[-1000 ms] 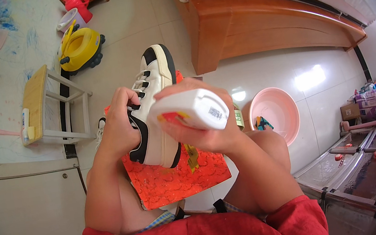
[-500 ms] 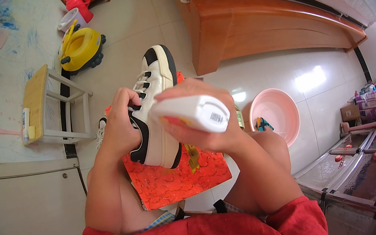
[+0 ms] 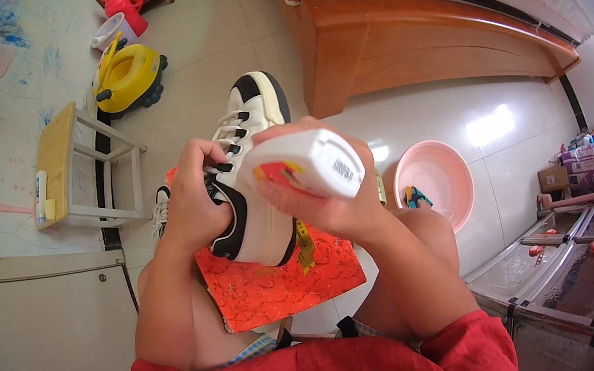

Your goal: The person applies glue from a bottle onto the white surface of a shoe and presses down the black trim by hand while holding the shoe over a red box.

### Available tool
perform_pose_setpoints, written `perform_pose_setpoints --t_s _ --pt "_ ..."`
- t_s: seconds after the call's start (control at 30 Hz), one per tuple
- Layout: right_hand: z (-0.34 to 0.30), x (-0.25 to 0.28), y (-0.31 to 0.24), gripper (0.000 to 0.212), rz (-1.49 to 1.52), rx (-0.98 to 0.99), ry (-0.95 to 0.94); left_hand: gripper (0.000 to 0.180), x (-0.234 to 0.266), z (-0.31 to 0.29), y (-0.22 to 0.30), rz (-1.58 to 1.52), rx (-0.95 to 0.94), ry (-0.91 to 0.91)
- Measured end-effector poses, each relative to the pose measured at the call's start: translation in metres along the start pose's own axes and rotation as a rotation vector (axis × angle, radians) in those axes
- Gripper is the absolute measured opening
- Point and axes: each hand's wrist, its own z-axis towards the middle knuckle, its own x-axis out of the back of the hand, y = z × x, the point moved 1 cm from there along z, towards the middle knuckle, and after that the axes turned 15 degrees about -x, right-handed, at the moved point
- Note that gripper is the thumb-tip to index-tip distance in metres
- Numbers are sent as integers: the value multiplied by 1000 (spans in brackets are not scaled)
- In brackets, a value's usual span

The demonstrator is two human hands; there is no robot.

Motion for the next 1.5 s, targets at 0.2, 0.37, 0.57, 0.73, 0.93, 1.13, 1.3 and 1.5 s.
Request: perform_pose_setpoints --t_s 0.2,0.37,0.57,0.73,0.93,1.13,1.3,1.5 --pt "-1 8 -13 33 -32 -115 -111 48 -5 0 -1 -31 -14 36" --pt "-4 -3 -11 31 249 -185 144 49 -9 1 1 -28 -10 40" --pt "11 -18 -12 33 -21 -99 146 49 -13 1 -1 -20 -10 40" --pt "14 -16 -20 27 -52 -135 222 47 -13 -1 -3 63 -88 51" --pt "21 -26 -11 29 10 29 208 48 -16 1 -3 2 -42 36" --pt "23 -24 -17 28 -187 12 183 48 -16 0 -3 54 -70 43" --pt "20 -18 -17 27 -86 -56 256 49 -14 -1 -5 44 -75 53" --pt "24 -27 -12 28 -95 5 219 51 -15 0 -2 -30 -25 47"
